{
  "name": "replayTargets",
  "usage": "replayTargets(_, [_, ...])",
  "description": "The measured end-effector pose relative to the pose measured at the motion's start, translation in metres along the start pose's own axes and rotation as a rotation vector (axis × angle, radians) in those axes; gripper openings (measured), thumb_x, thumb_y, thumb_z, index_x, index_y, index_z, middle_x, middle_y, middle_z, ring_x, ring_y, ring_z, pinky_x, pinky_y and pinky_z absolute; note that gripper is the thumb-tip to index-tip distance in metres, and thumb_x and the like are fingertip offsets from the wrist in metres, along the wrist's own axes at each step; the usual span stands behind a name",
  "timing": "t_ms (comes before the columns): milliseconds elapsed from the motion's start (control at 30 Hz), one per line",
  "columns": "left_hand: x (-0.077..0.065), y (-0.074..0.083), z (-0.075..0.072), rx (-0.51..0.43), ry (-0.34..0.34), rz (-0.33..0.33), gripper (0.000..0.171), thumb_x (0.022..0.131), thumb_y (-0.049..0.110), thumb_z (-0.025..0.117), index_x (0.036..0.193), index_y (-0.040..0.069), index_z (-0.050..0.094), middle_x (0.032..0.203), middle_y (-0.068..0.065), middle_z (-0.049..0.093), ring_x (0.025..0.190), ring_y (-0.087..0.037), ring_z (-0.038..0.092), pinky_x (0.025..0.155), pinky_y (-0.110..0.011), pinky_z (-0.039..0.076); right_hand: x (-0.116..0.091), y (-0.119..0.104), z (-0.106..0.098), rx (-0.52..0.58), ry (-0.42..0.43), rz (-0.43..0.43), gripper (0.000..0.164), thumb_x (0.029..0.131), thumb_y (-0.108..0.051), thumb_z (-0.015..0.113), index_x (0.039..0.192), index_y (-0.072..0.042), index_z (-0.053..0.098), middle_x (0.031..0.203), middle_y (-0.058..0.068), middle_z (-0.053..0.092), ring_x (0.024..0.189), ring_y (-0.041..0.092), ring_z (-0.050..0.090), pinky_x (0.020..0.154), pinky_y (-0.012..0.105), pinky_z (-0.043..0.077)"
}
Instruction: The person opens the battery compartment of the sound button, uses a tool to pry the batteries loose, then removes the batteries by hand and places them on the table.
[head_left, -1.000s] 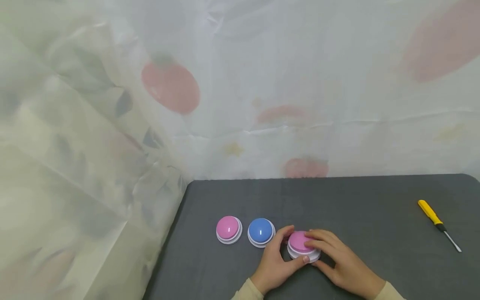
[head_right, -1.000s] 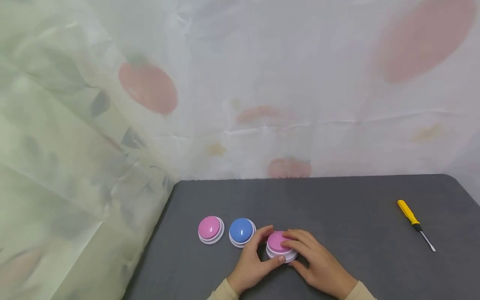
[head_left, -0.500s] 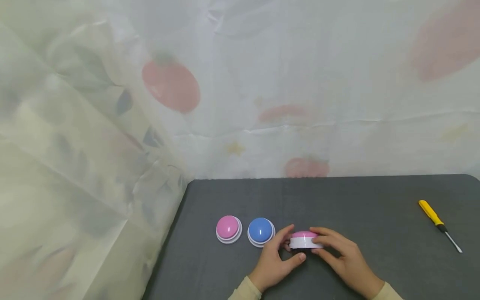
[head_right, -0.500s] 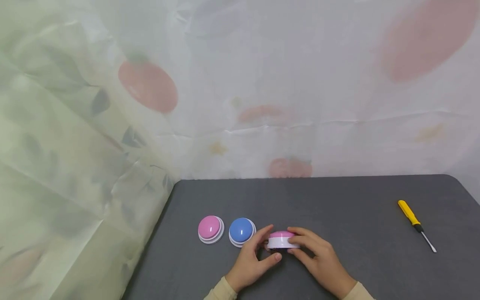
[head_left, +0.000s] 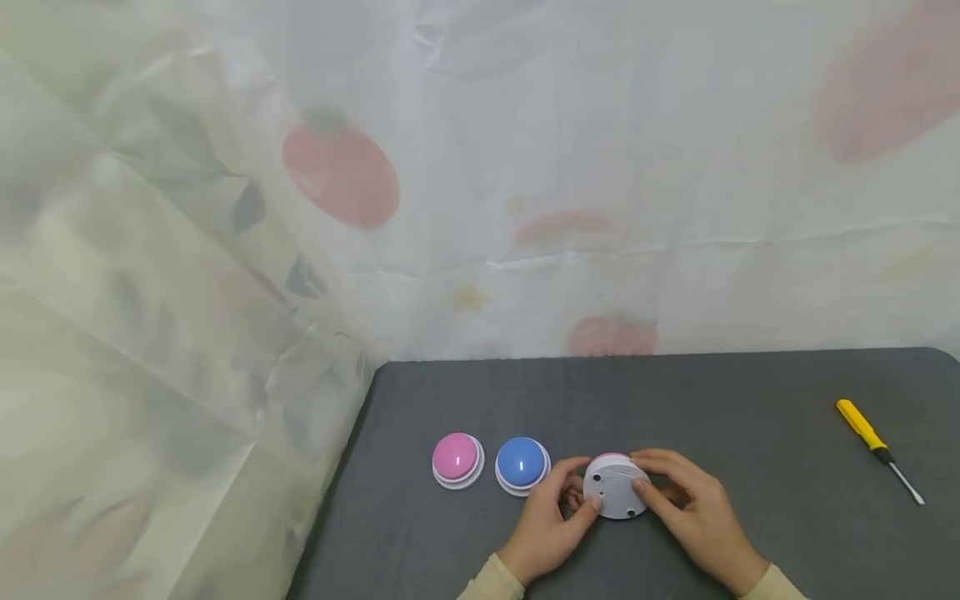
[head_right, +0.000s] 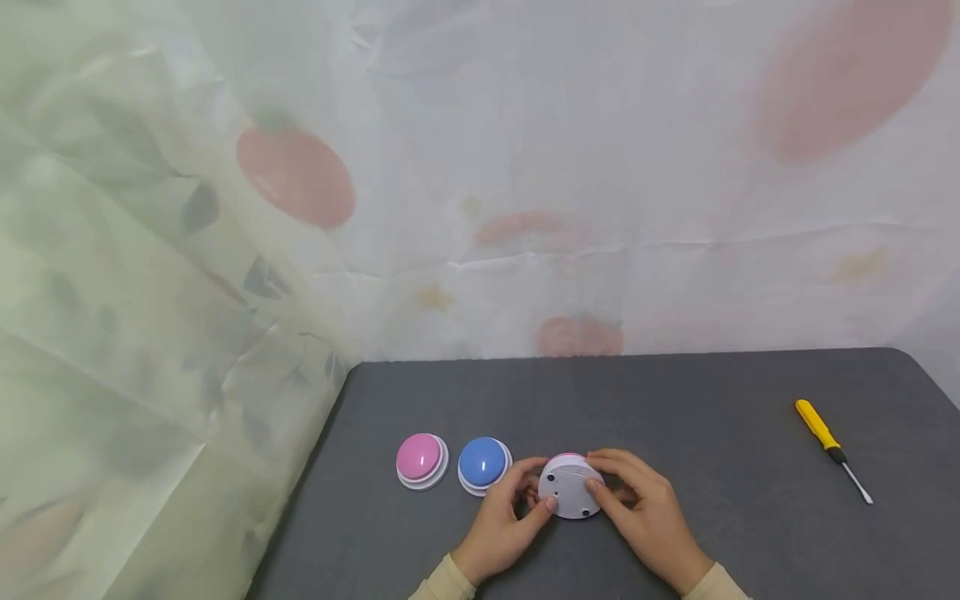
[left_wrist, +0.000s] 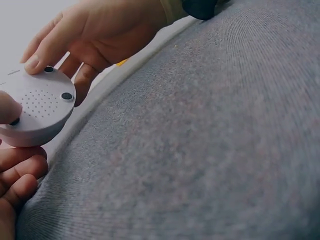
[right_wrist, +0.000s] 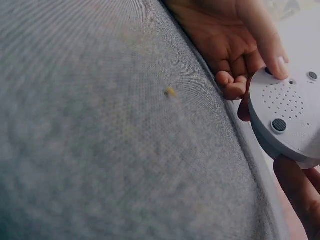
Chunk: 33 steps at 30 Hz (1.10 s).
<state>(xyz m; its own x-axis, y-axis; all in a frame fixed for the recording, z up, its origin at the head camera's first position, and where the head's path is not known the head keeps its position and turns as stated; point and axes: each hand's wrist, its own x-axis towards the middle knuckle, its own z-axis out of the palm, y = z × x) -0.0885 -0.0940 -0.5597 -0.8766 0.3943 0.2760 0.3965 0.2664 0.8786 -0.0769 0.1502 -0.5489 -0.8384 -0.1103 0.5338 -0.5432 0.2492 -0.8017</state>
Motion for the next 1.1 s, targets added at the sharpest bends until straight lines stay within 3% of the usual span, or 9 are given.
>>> replayTargets(133, [0.0001, 0.0005, 0.0018, -0.009, 0.036, -0.005, 0.045, 0.104, 0.014, 0.075, 0.145, 0.009, 0.060, 0.095, 0.003, 0.073, 0.083, 0.002, 0.060, 0.076, -0.022, 0.056, 0.0008, -0.0007, 0.0001, -0.020, 0.020, 0.035, 0.043, 0.088, 0.013, 0.083, 0.123, -0.012, 0.077, 0.122, 0.013, 0.074, 0.104, 0.008, 0.073, 0.069, 0.022, 0.061])
replayTargets(267, [0.0006, 0.0003, 0.0038, -0.005, 0.089, -0.011, 0.037, 0.106, 0.017, 0.073, 0.138, 0.003, 0.061, 0.091, 0.004, 0.072, 0.078, 0.004, 0.058, 0.070, -0.021, 0.055, 0.0006, -0.0009, 0.0000, -0.049, 0.022, 0.100, 0.034, 0.089, 0.009, 0.085, 0.113, -0.014, 0.075, 0.110, 0.005, 0.074, 0.083, 0.009, 0.074, 0.065, 0.021, 0.059])
replayTargets(367, [0.0014, 0.0007, 0.0049, 0.013, 0.112, -0.036, 0.028, 0.108, 0.020, 0.072, 0.129, 0.006, 0.062, 0.090, 0.006, 0.071, 0.077, 0.004, 0.058, 0.070, -0.021, 0.055, 0.0006, -0.0013, -0.0001, -0.067, 0.010, 0.162, 0.030, 0.089, 0.005, 0.087, 0.104, -0.016, 0.072, 0.104, 0.001, 0.073, 0.068, 0.008, 0.071, 0.061, 0.021, 0.057])
replayTargets(467, [0.0025, 0.0011, 0.0058, 0.037, 0.129, -0.057, 0.019, 0.109, 0.024, 0.071, 0.118, 0.011, 0.061, 0.089, 0.008, 0.069, 0.078, 0.004, 0.058, 0.070, -0.021, 0.055, 0.0010, -0.0022, -0.0003, -0.103, -0.005, 0.222, 0.028, 0.088, 0.000, 0.089, 0.099, -0.018, 0.070, 0.101, -0.001, 0.072, 0.069, 0.006, 0.068, 0.059, 0.022, 0.056])
replayTargets(567, [0.0037, 0.0013, 0.0062, 0.063, 0.145, -0.066, 0.016, 0.109, 0.028, 0.071, 0.108, 0.015, 0.061, 0.087, 0.011, 0.066, 0.077, 0.004, 0.057, 0.068, -0.019, 0.053, 0.0016, -0.0033, -0.0012, -0.125, -0.032, 0.277, 0.027, 0.089, -0.005, 0.090, 0.107, -0.015, 0.072, 0.101, -0.002, 0.071, 0.079, 0.005, 0.068, 0.060, 0.024, 0.057])
replayTargets(667, [0.0045, 0.0007, 0.0065, 0.096, 0.155, -0.049, 0.017, 0.109, 0.030, 0.070, 0.103, 0.017, 0.061, 0.084, 0.011, 0.062, 0.075, 0.004, 0.055, 0.066, -0.018, 0.050, 0.0021, -0.0034, -0.0024, -0.141, -0.071, 0.290, 0.038, 0.091, -0.008, 0.089, 0.126, -0.009, 0.073, 0.099, -0.003, 0.069, 0.086, 0.005, 0.067, 0.060, 0.026, 0.057])
replayTargets(800, [0.0046, -0.0004, 0.0080, 0.080, 0.142, -0.031, 0.013, 0.110, 0.026, 0.069, 0.106, 0.016, 0.062, 0.088, 0.009, 0.064, 0.078, 0.003, 0.057, 0.067, -0.019, 0.052, 0.0012, -0.0023, -0.0028, -0.187, -0.090, 0.250, 0.047, 0.092, -0.008, 0.088, 0.137, -0.010, 0.074, 0.097, -0.007, 0.066, 0.083, 0.005, 0.062, 0.055, 0.026, 0.052])
replayTargets(933, [0.0037, 0.0009, 0.0094, 0.041, 0.105, -0.033, 0.014, 0.107, 0.024, 0.072, 0.114, 0.014, 0.064, 0.094, 0.007, 0.064, 0.083, 0.001, 0.060, 0.071, -0.021, 0.056, -0.0002, -0.0033, -0.0026, -0.165, -0.095, 0.302, 0.040, 0.094, -0.010, 0.087, 0.133, -0.011, 0.076, 0.094, -0.005, 0.064, 0.062, 0.004, 0.058, 0.045, 0.026, 0.050])
replayTargets(1100, [0.0030, 0.0045, 0.0087, 0.138, 0.073, 0.013, 0.031, 0.103, 0.032, 0.078, 0.126, 0.015, 0.065, 0.096, 0.009, 0.061, 0.084, 0.000, 0.057, 0.073, -0.019, 0.054, 0.0023, -0.0064, -0.0018, -0.147, -0.073, 0.347, 0.033, 0.094, -0.013, 0.088, 0.123, -0.008, 0.075, 0.086, -0.003, 0.063, 0.044, 0.005, 0.050, 0.037, 0.027, 0.046])
